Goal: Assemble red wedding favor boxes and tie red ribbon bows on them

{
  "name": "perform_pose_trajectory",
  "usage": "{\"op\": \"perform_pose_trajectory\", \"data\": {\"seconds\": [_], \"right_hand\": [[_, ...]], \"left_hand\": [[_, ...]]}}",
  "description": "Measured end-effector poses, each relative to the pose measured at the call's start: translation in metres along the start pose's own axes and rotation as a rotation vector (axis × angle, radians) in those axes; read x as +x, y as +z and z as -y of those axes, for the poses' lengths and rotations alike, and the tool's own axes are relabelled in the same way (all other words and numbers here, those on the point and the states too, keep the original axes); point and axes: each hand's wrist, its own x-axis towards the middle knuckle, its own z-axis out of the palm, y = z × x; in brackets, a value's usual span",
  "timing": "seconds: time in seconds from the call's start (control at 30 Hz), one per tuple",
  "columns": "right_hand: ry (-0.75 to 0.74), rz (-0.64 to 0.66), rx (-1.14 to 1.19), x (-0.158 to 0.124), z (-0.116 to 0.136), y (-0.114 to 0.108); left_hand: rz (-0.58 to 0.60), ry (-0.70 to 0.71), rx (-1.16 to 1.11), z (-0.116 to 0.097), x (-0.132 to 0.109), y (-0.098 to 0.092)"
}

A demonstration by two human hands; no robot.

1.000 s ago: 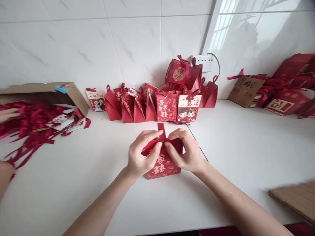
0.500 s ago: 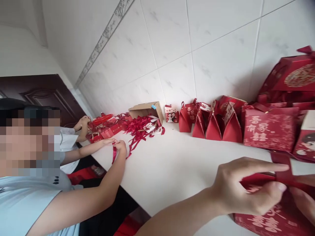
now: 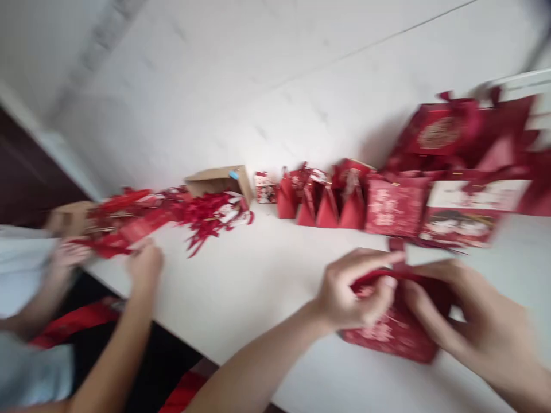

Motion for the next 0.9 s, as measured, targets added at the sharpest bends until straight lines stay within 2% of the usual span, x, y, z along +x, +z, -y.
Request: {"op": "perform_pose_trajectory", "data": {"seconds": [0.03,0.13,0.4,0.9], "right_hand": [[-0.031,0.051,-0.063,0.003,0.004,-0.003],[-0.088,0.059,-0.096,0.011,0.01,-0.005],[-0.074,0.042,-0.066,0.013,0.009,-0.002],[-0.062,0.057,-0.054,0.012,0.008,-0.003]], "left_hand": [[0.007,-0.002,-0.002,-0.002,0.001,-0.003],[0.025,0.0,0.021,-0.001,0.005,-0.009],[0.027,0.051,0.08,0.001,0.007,-0.011],[0.041,0.036,0.083,0.0,0.012,-0.014]]}}
